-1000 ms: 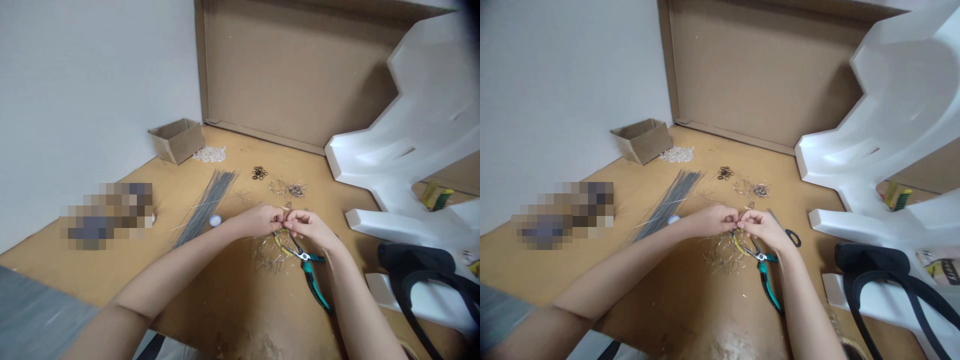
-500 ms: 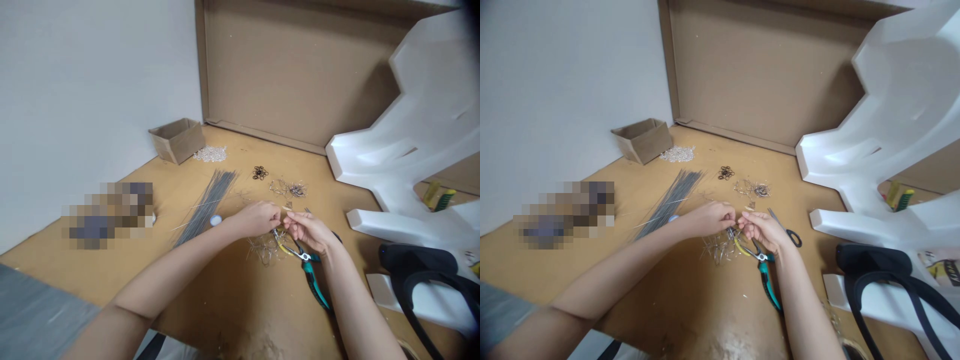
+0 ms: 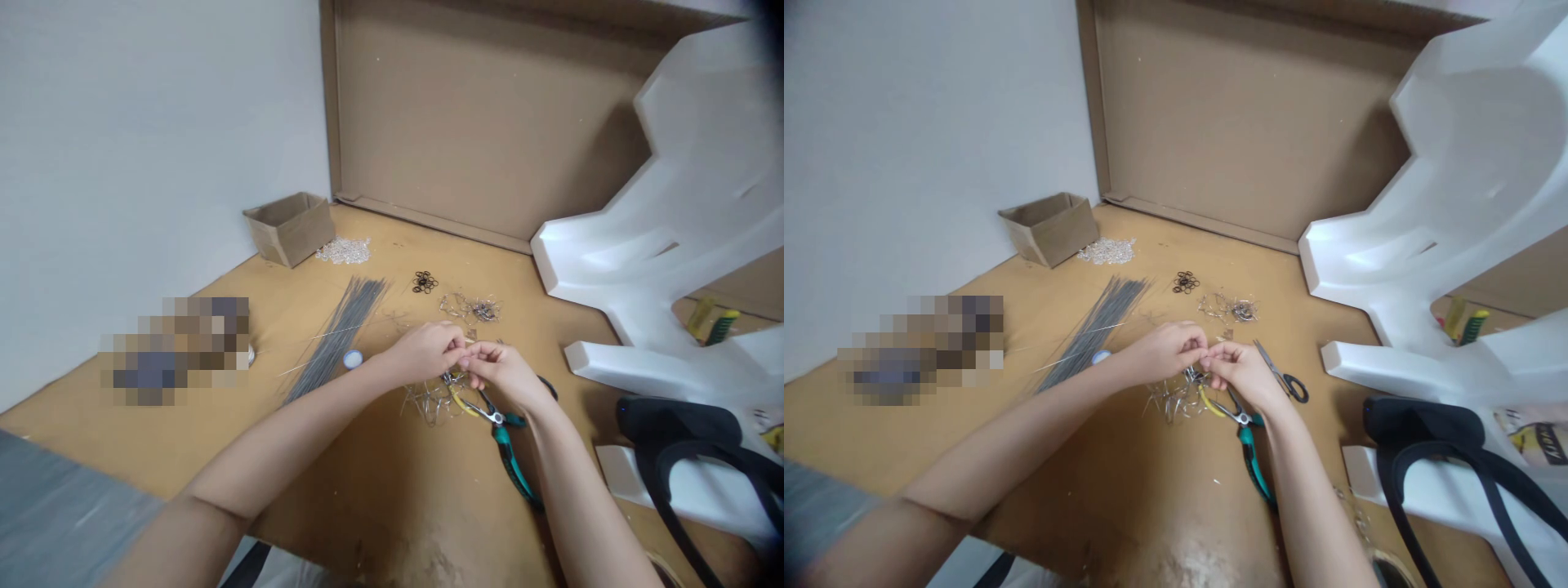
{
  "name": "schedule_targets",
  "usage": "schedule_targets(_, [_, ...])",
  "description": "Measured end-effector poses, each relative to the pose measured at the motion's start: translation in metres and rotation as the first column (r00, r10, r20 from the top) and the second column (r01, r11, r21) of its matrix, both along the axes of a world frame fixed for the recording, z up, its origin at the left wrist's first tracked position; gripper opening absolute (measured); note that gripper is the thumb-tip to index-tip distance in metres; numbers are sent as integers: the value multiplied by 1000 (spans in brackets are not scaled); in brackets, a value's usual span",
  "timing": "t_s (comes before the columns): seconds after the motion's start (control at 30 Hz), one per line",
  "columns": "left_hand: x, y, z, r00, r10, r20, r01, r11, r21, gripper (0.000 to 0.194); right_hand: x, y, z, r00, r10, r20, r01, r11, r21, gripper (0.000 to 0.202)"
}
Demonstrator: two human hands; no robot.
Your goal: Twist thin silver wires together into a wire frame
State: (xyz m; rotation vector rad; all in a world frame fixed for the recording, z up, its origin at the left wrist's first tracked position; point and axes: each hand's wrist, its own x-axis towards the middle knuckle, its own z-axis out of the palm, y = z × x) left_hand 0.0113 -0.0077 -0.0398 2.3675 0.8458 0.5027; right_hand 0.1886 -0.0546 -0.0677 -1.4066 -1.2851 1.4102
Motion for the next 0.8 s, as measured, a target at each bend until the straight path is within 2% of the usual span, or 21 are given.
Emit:
schedule_targets(0.1, [0, 5, -3, 998, -58, 5, 58, 986, -155, 17, 3, 0, -4, 997, -24, -68, 25, 999, 22, 21])
schedule_targets(0.2, [0, 7, -5, 997, -77, -28, 70, 979, -194, 17, 4, 0, -7, 994, -2, -107, 3, 1000, 16, 21])
schedule_targets(0.4, [-1, 7, -5, 998, -44, -53, 36, 988, -147, 20, 2, 2, -7, 993, -9, -121, 11, 1000, 10, 22])
schedule_targets(0.53, [-1, 2, -3, 999, -32, -16, 32, 999, 35, 22, 4, 4, -7, 979, -88, -183, 88, 996, -6, 21])
schedule_targets(0.6, [-1, -1, -3, 998, -60, -28, 64, 987, 147, 24, 5, 5, -7, 975, -116, -192, 115, 993, -16, 22])
schedule_targets(0.67, [1, -2, -4, 995, -80, -52, 89, 976, 199, 24, 4, 5, -7, 974, -123, -188, 121, 992, -22, 23])
schedule_targets(0.73, [1, 0, -7, 995, -92, -35, 97, 982, 163, 22, 2, 4, -5, 975, -126, -181, 124, 992, -23, 24])
schedule_targets(0.8, [2, 3, -10, 994, -106, 24, 104, 994, 42, 18, 0, 3, -2, 976, -121, -181, 120, 993, -17, 24])
